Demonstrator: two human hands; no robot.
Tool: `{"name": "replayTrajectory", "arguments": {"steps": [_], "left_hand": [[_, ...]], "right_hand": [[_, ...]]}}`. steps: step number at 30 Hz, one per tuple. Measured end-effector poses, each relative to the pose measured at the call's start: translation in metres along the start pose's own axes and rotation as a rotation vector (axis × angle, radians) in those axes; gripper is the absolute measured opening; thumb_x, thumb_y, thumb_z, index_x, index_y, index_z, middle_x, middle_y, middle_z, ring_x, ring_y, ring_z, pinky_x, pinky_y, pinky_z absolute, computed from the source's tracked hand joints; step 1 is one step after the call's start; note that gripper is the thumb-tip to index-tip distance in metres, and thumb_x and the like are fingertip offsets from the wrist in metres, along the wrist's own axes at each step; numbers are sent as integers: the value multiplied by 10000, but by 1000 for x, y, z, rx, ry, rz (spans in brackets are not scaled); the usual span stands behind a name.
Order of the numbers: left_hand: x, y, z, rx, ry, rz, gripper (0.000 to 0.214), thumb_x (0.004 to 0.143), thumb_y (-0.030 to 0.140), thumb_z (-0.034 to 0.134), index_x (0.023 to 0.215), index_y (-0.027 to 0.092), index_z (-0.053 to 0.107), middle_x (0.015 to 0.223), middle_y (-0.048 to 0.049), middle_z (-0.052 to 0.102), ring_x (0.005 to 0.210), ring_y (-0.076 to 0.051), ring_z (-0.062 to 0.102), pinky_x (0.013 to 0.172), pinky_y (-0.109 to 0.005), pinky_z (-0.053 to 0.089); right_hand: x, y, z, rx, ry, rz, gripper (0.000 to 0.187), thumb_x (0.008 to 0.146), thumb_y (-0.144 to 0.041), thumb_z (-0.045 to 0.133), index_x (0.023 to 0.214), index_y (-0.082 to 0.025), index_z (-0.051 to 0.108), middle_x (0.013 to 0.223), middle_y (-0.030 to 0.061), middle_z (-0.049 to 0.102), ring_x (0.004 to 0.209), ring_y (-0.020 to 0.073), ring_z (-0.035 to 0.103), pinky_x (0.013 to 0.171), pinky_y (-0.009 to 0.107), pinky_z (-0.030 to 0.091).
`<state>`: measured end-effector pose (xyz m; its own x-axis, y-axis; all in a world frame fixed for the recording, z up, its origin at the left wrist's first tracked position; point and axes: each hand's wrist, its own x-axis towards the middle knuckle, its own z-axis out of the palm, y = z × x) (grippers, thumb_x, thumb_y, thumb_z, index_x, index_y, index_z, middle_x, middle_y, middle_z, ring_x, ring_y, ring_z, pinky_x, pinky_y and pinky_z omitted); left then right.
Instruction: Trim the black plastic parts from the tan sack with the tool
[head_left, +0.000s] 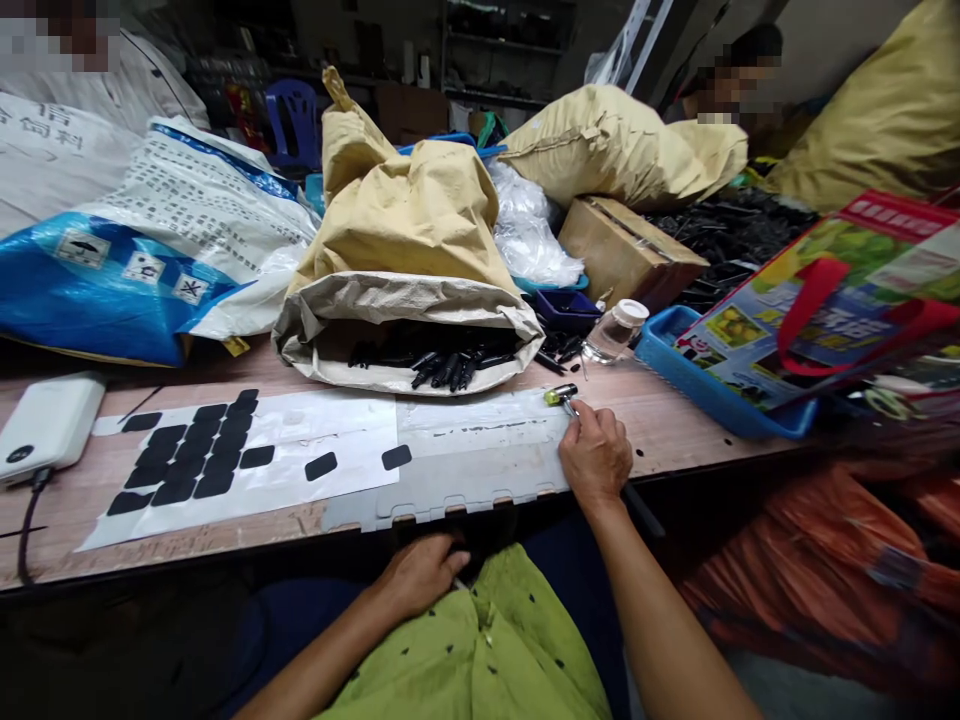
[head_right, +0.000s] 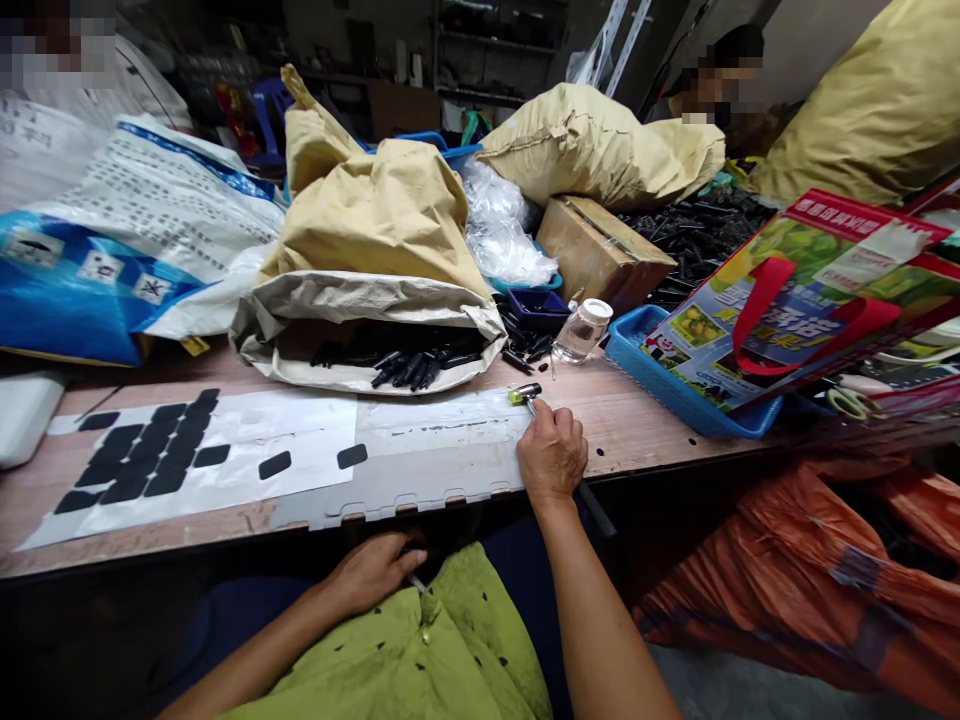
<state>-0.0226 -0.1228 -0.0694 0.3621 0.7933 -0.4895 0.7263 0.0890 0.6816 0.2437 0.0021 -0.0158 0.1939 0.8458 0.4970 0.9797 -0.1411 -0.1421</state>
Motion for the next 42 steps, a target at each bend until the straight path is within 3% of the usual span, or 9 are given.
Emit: {"name": "replayTrajectory", "arguments": {"steps": [4,10,12,17,25,32,36,39,42], "left_hand": [[0,-2,-5,55,90,-43,429,921,371,567,1325,262,662,1406,-136,647,1311,-364,588,1069,-486,452],[-28,92,-74,-113,-64,251,329,942,495,570,1035,255,775,861,-37,768,747,-214,689,666,-306,509],[-14,107,-113,-172,224,254,365,986,487,513,1055,234,767,972,-54,768,820,-205,681,715,-306,523],[55,71,-205,172,1083,-194,364,992,334,509,1225,137,708,1230,-195,677,1197,-352,595,1031,-484,479],[90,20,-259,89,1057,-610,308,904,207,601,1104,15,735,1162,-291,695,1098,-385,686,941,-457,548],[74,29,-251,136,1029,-566,288,884,244,648,1099,68,723,1209,-279,680,1148,-423,645,908,-507,537],[47,46,-199,203,1096,-152,258,970,335,573,1147,183,685,1133,-147,703,1083,-339,628,883,-466,519],[43,57,-149,122,811,262,151,935,318,667,1052,236,714,1031,-46,720,992,-246,608,877,-374,493],[52,60,-113,83,677,375,110,908,284,713,1001,231,737,965,-29,718,959,-231,579,867,-361,462]], "right_hand": [[0,0,-1,-5,-5,2,319,953,-184,567,1230,-232,720,992,92,632,882,222,487,710,344,268],[0,1,1,-27,9,-17,314,949,-180,573,1222,-233,720,980,81,631,870,213,484,699,338,256],[0,2,2,-28,16,-15,311,944,-183,583,1218,-237,720,979,74,630,869,208,485,700,332,254],[0,3,3,-30,22,-16,313,938,-188,594,1221,-238,717,979,67,630,871,205,487,708,328,263],[1,1,1,-12,9,-5,316,936,-179,596,1224,-236,713,985,72,623,885,212,492,719,323,272],[1,0,0,-10,1,0,314,940,-178,591,1226,-235,708,991,78,621,896,217,497,718,323,279],[1,-1,-1,-13,-12,6,310,939,-178,590,1220,-238,708,999,77,626,901,218,501,719,326,280],[0,-2,-2,-12,-15,11,308,941,-184,590,1218,-242,711,998,75,629,900,217,502,718,328,278],[-2,-2,-3,0,-13,24,308,944,-188,590,1219,-244,717,997,77,630,889,214,500,716,326,277]]}}
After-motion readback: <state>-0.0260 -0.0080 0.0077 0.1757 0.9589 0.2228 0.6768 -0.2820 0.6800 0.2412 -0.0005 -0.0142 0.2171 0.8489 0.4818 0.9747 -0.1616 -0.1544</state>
